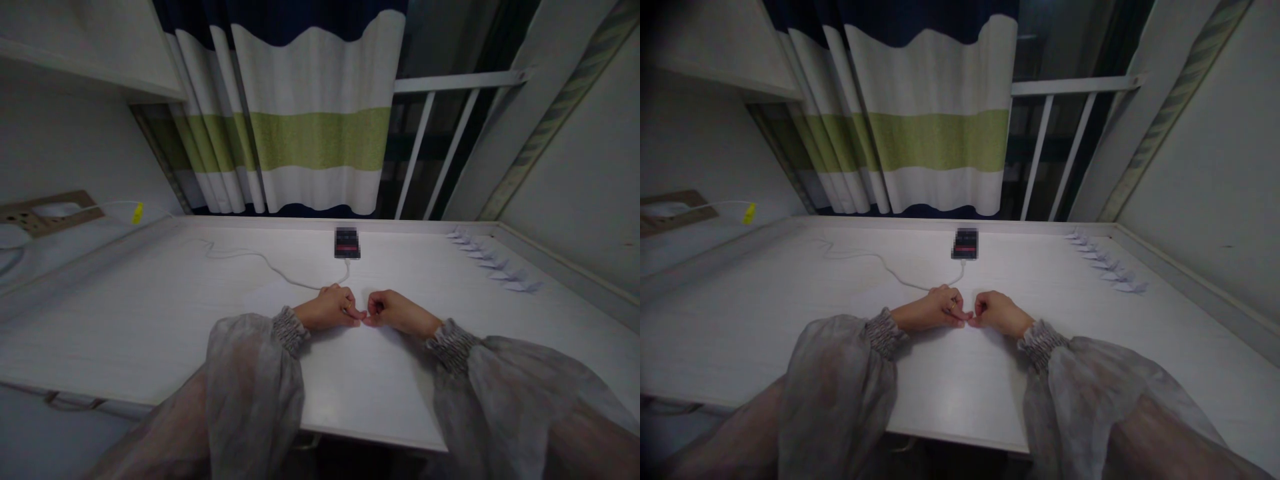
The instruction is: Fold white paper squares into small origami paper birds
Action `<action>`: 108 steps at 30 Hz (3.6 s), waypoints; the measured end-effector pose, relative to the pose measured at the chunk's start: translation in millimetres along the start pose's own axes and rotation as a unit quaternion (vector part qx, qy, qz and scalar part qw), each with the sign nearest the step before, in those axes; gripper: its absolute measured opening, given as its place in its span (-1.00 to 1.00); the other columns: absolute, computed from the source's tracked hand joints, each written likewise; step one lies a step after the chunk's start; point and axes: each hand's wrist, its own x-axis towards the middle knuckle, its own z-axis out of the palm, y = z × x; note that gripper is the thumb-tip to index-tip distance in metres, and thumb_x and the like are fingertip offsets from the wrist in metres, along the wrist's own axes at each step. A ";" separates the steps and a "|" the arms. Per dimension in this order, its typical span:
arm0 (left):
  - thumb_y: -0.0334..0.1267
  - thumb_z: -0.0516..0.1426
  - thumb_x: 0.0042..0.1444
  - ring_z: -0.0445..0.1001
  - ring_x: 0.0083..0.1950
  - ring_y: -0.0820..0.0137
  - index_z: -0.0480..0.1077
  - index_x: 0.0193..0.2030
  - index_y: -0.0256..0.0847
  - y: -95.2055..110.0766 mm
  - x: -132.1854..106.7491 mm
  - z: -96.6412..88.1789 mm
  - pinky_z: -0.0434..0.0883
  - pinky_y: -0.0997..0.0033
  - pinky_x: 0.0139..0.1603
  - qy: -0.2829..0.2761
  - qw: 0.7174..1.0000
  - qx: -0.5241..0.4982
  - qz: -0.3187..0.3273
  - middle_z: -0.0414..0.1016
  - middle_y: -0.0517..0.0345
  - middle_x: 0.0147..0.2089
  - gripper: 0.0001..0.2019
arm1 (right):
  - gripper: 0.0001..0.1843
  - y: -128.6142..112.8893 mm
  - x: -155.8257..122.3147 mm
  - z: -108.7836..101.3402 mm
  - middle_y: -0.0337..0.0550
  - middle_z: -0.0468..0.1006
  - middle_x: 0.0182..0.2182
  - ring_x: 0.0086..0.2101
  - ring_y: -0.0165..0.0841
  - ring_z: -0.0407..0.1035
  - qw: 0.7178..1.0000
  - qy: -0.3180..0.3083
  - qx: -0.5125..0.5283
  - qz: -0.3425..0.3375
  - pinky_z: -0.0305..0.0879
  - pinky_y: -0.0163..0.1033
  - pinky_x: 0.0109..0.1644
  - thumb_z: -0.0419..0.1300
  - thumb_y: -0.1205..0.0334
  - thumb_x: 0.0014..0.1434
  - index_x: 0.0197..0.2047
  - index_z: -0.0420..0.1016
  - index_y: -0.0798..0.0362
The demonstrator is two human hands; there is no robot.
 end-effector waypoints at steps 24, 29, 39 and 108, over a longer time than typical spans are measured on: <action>-0.16 0.12 -0.02 0.21 -0.11 0.36 0.49 -0.31 -0.08 2.5 -2.8 -2.0 0.06 0.27 -0.01 0.012 0.999 -0.024 0.039 0.33 0.14 -0.23 -0.83 | -0.84 15.5 -17.1 -0.3 -0.22 0.33 -0.46 -0.44 -0.42 0.22 0.988 0.076 0.015 -0.136 0.16 -0.31 -0.37 0.19 0.20 -0.08 -0.42 0.37 0.10; -0.17 0.13 -0.04 0.24 -0.15 0.40 0.49 -0.31 -0.12 0.8 -2.8 0.6 0.13 0.36 -0.04 0.036 0.997 -0.049 0.053 0.34 0.12 -0.24 -0.82 | -0.87 9.3 -21.3 4.7 -0.18 0.36 -0.41 -0.39 -0.38 0.25 0.987 0.104 -0.055 -0.112 0.16 -0.28 -0.31 0.18 0.23 -0.05 -0.40 0.37 0.09; -0.20 0.15 -0.07 0.29 -0.14 0.40 0.46 -0.23 -0.18 0.8 -1.2 8.1 0.21 0.37 -0.03 0.085 0.989 -0.102 0.064 0.34 0.09 -0.20 -0.77 | -0.86 -3.2 -28.9 11.5 -0.05 0.37 -0.36 -0.29 -0.28 0.25 0.972 0.121 -0.189 -0.069 0.08 -0.19 -0.22 0.11 0.24 0.04 -0.36 0.36 0.15; -0.41 0.09 -0.05 0.39 -0.29 0.47 0.40 -0.48 -0.26 1.4 -1.3 10.8 0.29 0.40 -0.15 0.219 0.960 0.021 0.171 0.48 0.13 -0.36 -0.93 | -0.88 13.7 -17.7 5.7 -0.09 0.43 -0.41 -0.33 -0.32 0.28 0.893 0.195 -0.234 -0.331 0.15 -0.17 -0.23 0.11 0.43 0.01 -0.40 0.46 0.12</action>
